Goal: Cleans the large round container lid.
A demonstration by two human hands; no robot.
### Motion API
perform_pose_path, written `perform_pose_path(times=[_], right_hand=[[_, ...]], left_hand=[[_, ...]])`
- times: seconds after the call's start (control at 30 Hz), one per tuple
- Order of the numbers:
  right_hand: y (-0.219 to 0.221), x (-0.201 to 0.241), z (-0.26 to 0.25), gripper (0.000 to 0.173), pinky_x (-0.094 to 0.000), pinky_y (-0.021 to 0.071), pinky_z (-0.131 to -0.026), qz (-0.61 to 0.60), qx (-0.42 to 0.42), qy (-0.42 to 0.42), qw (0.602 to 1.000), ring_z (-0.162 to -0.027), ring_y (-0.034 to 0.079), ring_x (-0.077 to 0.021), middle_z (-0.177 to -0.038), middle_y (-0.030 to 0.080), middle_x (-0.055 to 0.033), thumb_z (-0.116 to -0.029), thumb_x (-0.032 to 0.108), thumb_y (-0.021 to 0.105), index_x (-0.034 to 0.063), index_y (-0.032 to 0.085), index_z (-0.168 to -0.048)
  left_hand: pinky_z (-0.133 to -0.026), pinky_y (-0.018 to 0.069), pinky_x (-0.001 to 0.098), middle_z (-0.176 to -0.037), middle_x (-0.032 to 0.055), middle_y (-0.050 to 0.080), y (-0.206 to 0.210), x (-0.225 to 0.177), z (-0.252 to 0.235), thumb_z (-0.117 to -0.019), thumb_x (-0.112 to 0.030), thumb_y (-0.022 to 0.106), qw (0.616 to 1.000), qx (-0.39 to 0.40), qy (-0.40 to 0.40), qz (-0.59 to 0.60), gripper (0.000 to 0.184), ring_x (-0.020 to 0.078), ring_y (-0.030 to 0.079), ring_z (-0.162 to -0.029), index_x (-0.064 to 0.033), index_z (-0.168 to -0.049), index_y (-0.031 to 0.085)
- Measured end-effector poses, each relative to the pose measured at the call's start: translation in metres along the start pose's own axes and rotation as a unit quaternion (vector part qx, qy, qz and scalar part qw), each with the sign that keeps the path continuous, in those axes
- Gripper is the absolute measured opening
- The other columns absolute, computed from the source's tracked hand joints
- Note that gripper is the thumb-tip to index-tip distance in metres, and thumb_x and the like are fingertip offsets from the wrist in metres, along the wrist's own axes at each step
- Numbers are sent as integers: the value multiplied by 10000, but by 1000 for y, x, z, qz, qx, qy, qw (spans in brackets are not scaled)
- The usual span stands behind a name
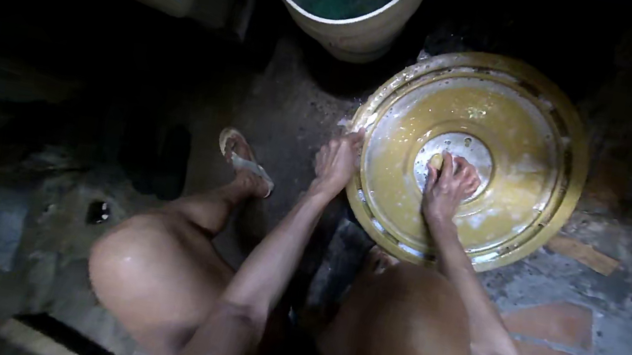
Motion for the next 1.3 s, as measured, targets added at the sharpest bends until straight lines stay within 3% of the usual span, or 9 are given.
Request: perform_pose_path(times=[0.1,0.2,0.37,0.57,0.67,0.83,0.97,1.07,1.3], right_hand=[[2,0,2,450,-691,272,-1118,4,8,5,1000,-1326,463,-506,-1373,550,-267,-1066,346,506,80,563,-1425],[4,-1,2,460,-697,251,-1134,-1,8,29,1000,-1358,441,-506,-1399,531,-282,-1067,336,503,75,550,-1443],[6,1,3,466,-690,257,-1135,-1,1,33,999,-1362,434,-503,-1397,533,-265,-1073,361,488,84,544,-1444],[5,0,1,467,-691,241,-1139,6,-5,52,999,-1366,428,-514,-1396,535,-283,-1077,355,477,69,550,-1439],[5,0,2,472,-674,263,-1135,31,-15,64,997,-1333,472,-511,-1368,570,-282,-1068,377,476,81,581,-1421],[3,2,2,477,-665,257,-1143,28,-23,71,997,-1349,457,-510,-1384,558,-281,-1071,389,475,94,569,-1433],[2,6,5,513,-704,229,-1139,2,18,82,996,-1397,372,-543,-1455,472,-312,-1098,384,418,67,482,-1496],[-4,1,-6,469,-688,276,-1102,26,-59,125,990,-1337,445,-533,-1389,546,-289,-1073,382,475,109,573,-1441],[-4,4,-5,505,-738,229,-1105,-19,6,148,989,-1402,347,-561,-1478,444,-320,-1103,373,403,78,477,-1506]], left_hand=[[-927,519,591,-1223,176,710,6,-19,-43,-1096,-238,461,999,32,-28,-29,362,406,672,-1126,-259,-1419,623],[-918,523,578,-1226,166,712,4,-34,-59,-1104,-269,440,999,27,-9,-47,366,395,678,-1124,-290,-1428,610],[-875,531,612,-1180,198,716,1,-2,-18,-1098,-268,460,996,35,-42,-72,355,436,684,-1072,-222,-1407,628],[-900,533,583,-1207,168,717,16,-40,-67,-1107,-282,426,999,-24,4,-40,372,399,686,-1103,-283,-1432,606],[-924,518,582,-1268,146,702,14,-19,-47,-1110,-290,417,999,8,-19,-41,388,388,671,-1144,-314,-1465,573],[-819,547,604,-1217,184,703,34,40,56,-1113,-288,439,998,-22,-62,6,401,427,689,-1026,-282,-1503,530],[-906,537,580,-1210,171,720,30,12,-1,-1099,-250,454,996,-12,-78,27,387,397,690,-1091,-241,-1463,586],[-921,526,587,-1227,154,716,24,-18,-43,-1103,-275,442,999,-5,-40,9,377,390,679,-1124,-262,-1450,589],[-871,526,621,-1191,204,715,6,-1,0,-1106,-268,455,999,6,0,-42,362,437,689,-1062,-205,-1421,620]])
Point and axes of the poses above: each hand's wrist, its own z-axis away from the middle knuckle, its own y-axis out of the palm, x = y × z, the point moved 10 cm from there along -z, towards the middle knuckle
